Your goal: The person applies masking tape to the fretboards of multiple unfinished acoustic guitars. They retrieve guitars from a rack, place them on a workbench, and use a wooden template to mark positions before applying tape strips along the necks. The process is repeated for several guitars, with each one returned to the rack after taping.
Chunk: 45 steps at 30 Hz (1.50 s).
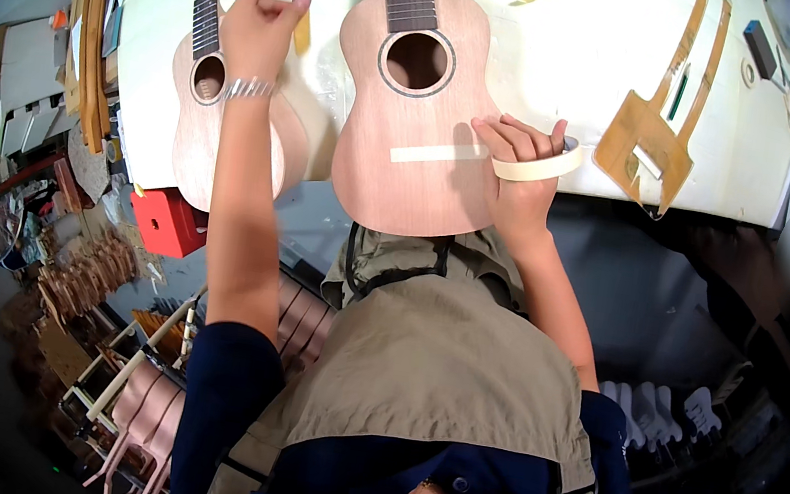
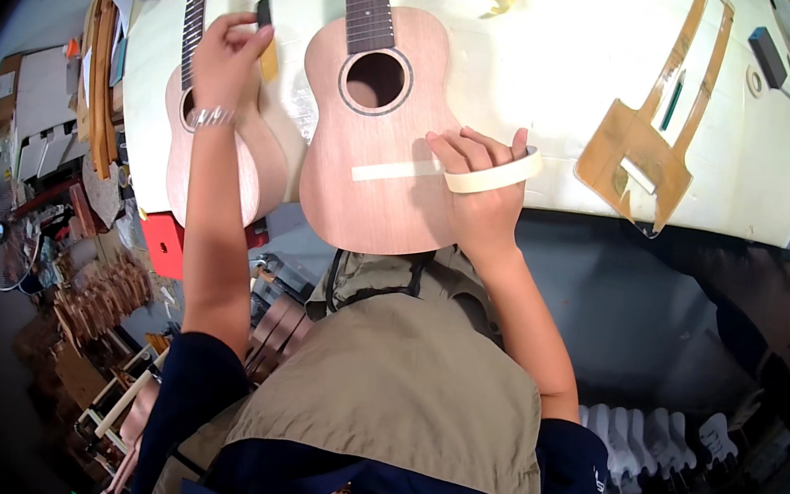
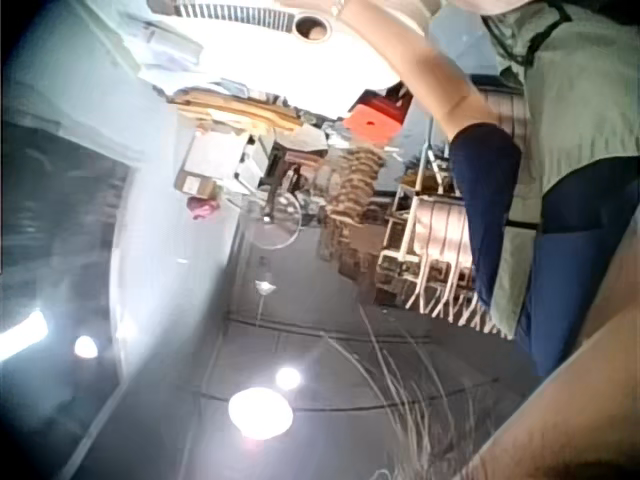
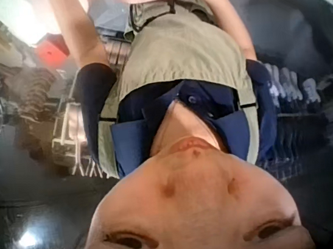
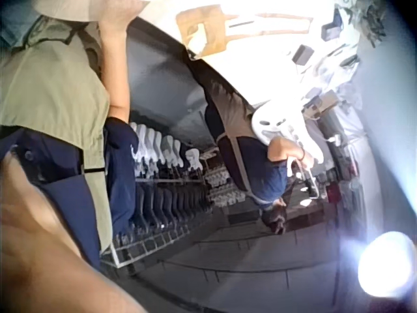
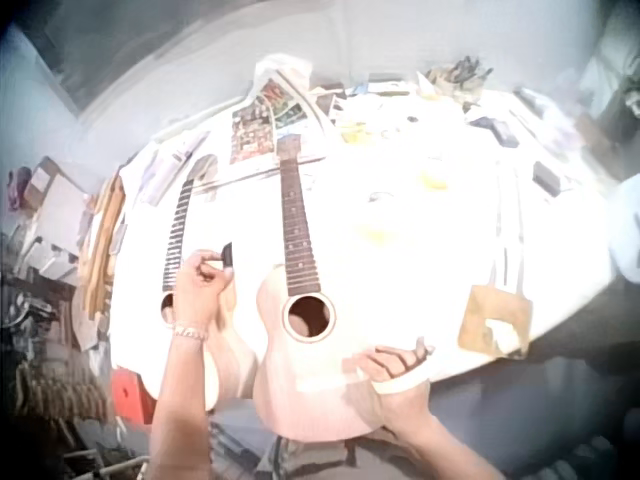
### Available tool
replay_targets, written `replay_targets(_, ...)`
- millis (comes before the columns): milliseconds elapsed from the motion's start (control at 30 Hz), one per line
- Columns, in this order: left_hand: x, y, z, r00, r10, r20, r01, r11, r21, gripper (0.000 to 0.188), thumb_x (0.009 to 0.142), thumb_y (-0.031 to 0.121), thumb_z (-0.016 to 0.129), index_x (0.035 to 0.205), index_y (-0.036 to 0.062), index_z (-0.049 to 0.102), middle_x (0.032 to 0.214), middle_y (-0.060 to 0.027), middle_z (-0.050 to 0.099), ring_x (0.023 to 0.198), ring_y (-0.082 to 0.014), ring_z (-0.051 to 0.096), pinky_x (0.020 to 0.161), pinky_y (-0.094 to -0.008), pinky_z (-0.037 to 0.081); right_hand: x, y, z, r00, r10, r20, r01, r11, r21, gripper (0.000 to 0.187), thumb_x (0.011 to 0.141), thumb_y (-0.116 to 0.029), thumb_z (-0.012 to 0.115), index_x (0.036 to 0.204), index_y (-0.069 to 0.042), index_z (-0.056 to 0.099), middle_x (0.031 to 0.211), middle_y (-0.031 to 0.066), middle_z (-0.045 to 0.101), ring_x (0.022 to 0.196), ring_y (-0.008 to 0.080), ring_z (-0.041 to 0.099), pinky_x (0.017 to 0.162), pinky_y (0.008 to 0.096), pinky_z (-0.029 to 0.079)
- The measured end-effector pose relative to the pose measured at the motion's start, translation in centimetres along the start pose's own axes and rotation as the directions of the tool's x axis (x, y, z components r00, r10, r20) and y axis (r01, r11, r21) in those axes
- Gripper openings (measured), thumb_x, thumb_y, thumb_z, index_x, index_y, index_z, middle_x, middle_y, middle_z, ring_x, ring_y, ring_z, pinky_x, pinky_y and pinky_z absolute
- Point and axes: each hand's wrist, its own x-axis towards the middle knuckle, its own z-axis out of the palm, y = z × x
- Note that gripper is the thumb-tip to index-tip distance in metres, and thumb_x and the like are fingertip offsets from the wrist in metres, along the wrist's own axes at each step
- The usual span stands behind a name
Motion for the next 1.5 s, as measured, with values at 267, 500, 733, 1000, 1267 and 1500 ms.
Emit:
replay_targets(267, -14.5, 5.6, 3.5, 0.625, -0.291, 0.724, 0.603, 0.769, -0.212, 0.014, 0.086, 0.01, 0.061, 0.089, -0.0019, 0.054, 0.071, -0.0064, 0.063, 0.063, -0.0114, 0.065, 0.053, -0.0207, 0.052, 0.0, 0.1, 0.2, 0.999, 0.025, -0.032, -0.023, 0.999, 0.042, 0.028, 0.068, -0.009, 0.065, 0.093, -0.02, 0.066, 0.09, -0.0047, 0.062, 0.09, 0.0176, 0.06, 0.105, 0.0493, 0.027)
replay_targets(500, -14.1, 5.4, 5.0, 0.59, -0.273, 0.76, 0.455, 0.89, -0.033, 0.018, 0.086, 0.014, 0.062, 0.088, -0.0013, 0.054, 0.072, -0.007, 0.063, 0.062, -0.0128, 0.065, 0.05, -0.0197, 0.05, 0.1, -0.1, 0.1, 0.996, 0.026, -0.08, -0.025, 1.0, 0.013, 0.03, 0.065, -0.014, 0.067, 0.094, -0.019, 0.063, 0.088, -0.0036, 0.062, 0.089, 0.0182, 0.06, 0.1, 0.05, 0.031)
replay_targets(733, -13.5, 2.5, 7.5, 0.735, 0.035, 0.677, 0.119, 0.977, -0.179, 0.014, 0.081, 0.01, 0.065, 0.089, -0.001, 0.062, 0.074, -0.003, 0.063, 0.068, -0.0092, 0.056, 0.06, -0.0252, 0.047, -2.0, -5.3, -2.2, 0.899, -0.427, -0.093, 0.397, 0.708, 0.584, 0.025, 0.085, -0.014, 0.051, 0.107, -0.002, 0.057, 0.109, 0.0135, 0.058, 0.103, 0.0305, 0.055, 0.092, 0.0463, 0.04)
replay_targets(1000, -3.5, -5.0, -8.1, 0.959, -0.036, 0.28, 0.118, 0.952, -0.283, 0.051, 0.09, 0.034, 0.055, 0.124, -0.0035, 0.047, 0.111, -0.0255, 0.057, 0.092, -0.0354, 0.057, 0.084, -0.0468, 0.046, 0.2, -8.8, -2.3, 0.924, 0.148, -0.352, 0.127, 0.75, 0.649, 0.029, 0.083, 0.007, 0.051, 0.11, -0.002, 0.055, 0.11, 0.0086, 0.061, 0.106, 0.0243, 0.057, 0.112, 0.0467, 0.02)
replay_targets(1267, -1.6, -18.5, -19.1, 0.989, 0.15, -0.018, -0.115, 0.824, 0.555, 0.041, 0.088, 0.031, 0.058, 0.105, -0.0062, 0.059, 0.102, -0.0233, 0.061, 0.088, -0.0305, 0.06, 0.079, -0.0372, 0.049, -0.5, -17.6, 3.5, 0.89, 0.249, -0.382, 0.015, 0.821, 0.571, 0.037, 0.068, 0.013, 0.049, 0.101, -0.001, 0.059, 0.108, 0.0089, 0.058, 0.105, 0.0253, 0.055, 0.093, 0.036, 0.042)
replay_targets(1500, -0.5, -23.5, -22.4, 0.986, 0.156, 0.058, -0.166, 0.892, 0.421, 0.041, 0.088, 0.032, 0.059, 0.104, -0.0055, 0.06, 0.102, -0.0226, 0.061, 0.089, -0.0297, 0.06, 0.081, -0.0364, 0.048, 0.4, -23.7, 6.0, 0.927, 0.291, -0.238, -0.037, 0.701, 0.712, 0.026, 0.078, 0.009, 0.048, 0.101, 0.0, 0.056, 0.099, 0.0096, 0.064, 0.099, 0.0216, 0.06, 0.106, 0.0379, 0.035)
